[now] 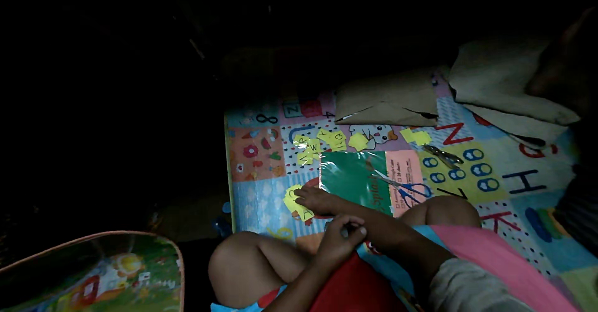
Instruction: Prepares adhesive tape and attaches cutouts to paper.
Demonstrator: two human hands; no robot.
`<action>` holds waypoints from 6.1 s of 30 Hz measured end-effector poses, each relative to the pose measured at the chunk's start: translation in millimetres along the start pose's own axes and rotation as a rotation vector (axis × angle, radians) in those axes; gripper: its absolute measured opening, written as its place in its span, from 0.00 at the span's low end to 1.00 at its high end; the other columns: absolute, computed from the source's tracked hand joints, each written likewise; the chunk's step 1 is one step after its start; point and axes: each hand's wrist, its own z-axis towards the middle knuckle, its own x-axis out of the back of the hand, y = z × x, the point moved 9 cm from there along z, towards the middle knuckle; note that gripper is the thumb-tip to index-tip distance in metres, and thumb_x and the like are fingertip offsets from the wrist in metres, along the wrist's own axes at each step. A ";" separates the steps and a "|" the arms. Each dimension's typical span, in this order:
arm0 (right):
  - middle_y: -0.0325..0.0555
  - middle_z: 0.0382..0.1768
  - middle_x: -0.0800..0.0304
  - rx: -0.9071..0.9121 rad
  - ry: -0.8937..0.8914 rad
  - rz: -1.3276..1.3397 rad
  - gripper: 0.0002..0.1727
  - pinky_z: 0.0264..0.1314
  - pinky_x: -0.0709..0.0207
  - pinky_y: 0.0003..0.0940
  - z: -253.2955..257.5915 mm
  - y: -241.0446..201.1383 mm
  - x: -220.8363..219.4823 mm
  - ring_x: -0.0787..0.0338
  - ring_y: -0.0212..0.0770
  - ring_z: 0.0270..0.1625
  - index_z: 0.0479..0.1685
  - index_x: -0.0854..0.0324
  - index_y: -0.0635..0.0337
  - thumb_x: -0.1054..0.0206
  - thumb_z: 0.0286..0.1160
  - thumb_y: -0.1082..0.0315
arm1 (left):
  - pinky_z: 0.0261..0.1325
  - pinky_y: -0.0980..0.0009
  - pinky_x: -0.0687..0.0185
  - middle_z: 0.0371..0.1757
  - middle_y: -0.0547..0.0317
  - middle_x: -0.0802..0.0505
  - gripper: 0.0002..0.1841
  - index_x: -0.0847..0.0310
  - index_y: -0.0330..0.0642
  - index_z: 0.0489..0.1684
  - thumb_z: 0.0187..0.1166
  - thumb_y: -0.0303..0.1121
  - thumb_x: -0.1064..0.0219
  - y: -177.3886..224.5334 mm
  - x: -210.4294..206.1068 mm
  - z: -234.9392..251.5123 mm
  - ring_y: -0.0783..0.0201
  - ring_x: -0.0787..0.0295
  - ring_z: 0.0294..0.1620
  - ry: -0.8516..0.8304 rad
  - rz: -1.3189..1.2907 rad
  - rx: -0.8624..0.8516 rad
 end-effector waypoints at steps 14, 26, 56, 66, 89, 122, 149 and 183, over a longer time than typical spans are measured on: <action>0.68 0.66 0.14 -0.108 0.211 0.185 0.15 0.79 0.30 0.59 -16.4 5.6 21.2 0.18 0.67 0.74 0.57 0.14 0.76 0.45 0.84 0.79 | 0.64 0.69 0.21 0.57 0.44 0.13 0.15 0.19 0.26 0.61 0.82 0.28 0.36 1.7 -4.6 -0.5 0.64 0.16 0.56 -0.024 0.016 0.012; 0.67 0.54 0.09 -0.646 0.272 0.316 0.11 0.69 0.27 0.69 -111.7 116.4 65.1 0.13 0.67 0.63 0.51 0.09 0.70 0.29 0.78 0.70 | 0.62 0.72 0.22 0.55 0.50 0.13 0.15 0.20 0.26 0.61 0.88 0.29 0.43 -1.8 7.1 11.6 0.70 0.18 0.54 0.057 -0.028 -0.034; 0.63 0.59 0.11 -0.237 0.160 0.233 0.17 0.71 0.25 0.63 -109.4 34.0 82.6 0.14 0.62 0.66 0.59 0.12 0.67 0.27 0.72 0.74 | 0.52 0.47 0.17 0.72 0.48 0.22 0.34 0.54 0.52 0.92 0.91 0.57 0.77 -25.3 60.8 46.9 0.48 0.18 0.64 0.151 -0.374 0.050; 0.67 0.62 0.15 -0.203 0.399 -0.041 0.40 0.64 0.28 0.67 -139.1 -20.8 65.7 0.17 0.68 0.67 0.68 0.19 0.67 0.13 0.56 0.52 | 0.48 0.49 0.16 0.70 0.48 0.19 0.37 0.49 0.56 0.91 0.89 0.60 0.83 -31.7 66.7 58.8 0.48 0.15 0.59 0.161 -0.405 0.065; 0.61 0.46 0.07 -0.043 0.617 -0.058 0.08 0.58 0.17 0.59 -138.0 -34.0 73.6 0.08 0.62 0.53 0.42 0.07 0.66 0.32 0.75 0.76 | 0.49 0.53 0.17 0.68 0.49 0.19 0.35 0.45 0.53 0.89 0.92 0.57 0.81 -29.2 64.9 55.0 0.52 0.16 0.58 0.124 -0.393 0.033; 0.52 0.34 0.09 -0.134 0.703 -0.226 0.03 0.47 0.20 0.56 -195.4 -43.5 144.8 0.10 0.57 0.45 0.32 0.06 0.60 0.21 0.66 0.70 | 0.85 0.46 0.38 0.83 0.34 0.27 0.52 0.37 0.32 0.85 0.53 0.28 0.11 -1.9 14.9 72.2 0.41 0.35 0.86 -0.029 0.450 -0.332; 0.59 0.45 0.07 -0.413 0.245 0.095 0.08 0.66 0.27 0.64 -179.2 -8.5 111.5 0.12 0.62 0.58 0.39 0.08 0.66 0.28 0.78 0.69 | 0.80 0.46 0.34 0.69 0.30 0.16 0.25 0.22 0.26 0.69 0.94 0.43 0.49 -78.1 -21.8 52.6 0.41 0.21 0.73 -0.398 0.580 0.157; 0.59 0.51 0.07 -0.485 0.126 0.195 0.11 0.74 0.35 0.62 -159.3 9.4 100.1 0.15 0.62 0.63 0.48 0.07 0.65 0.33 0.83 0.67 | 0.75 0.48 0.27 0.67 0.30 0.16 0.32 0.27 0.28 0.76 0.78 0.40 0.25 -92.6 -10.4 60.0 0.42 0.18 0.69 -0.411 0.502 0.242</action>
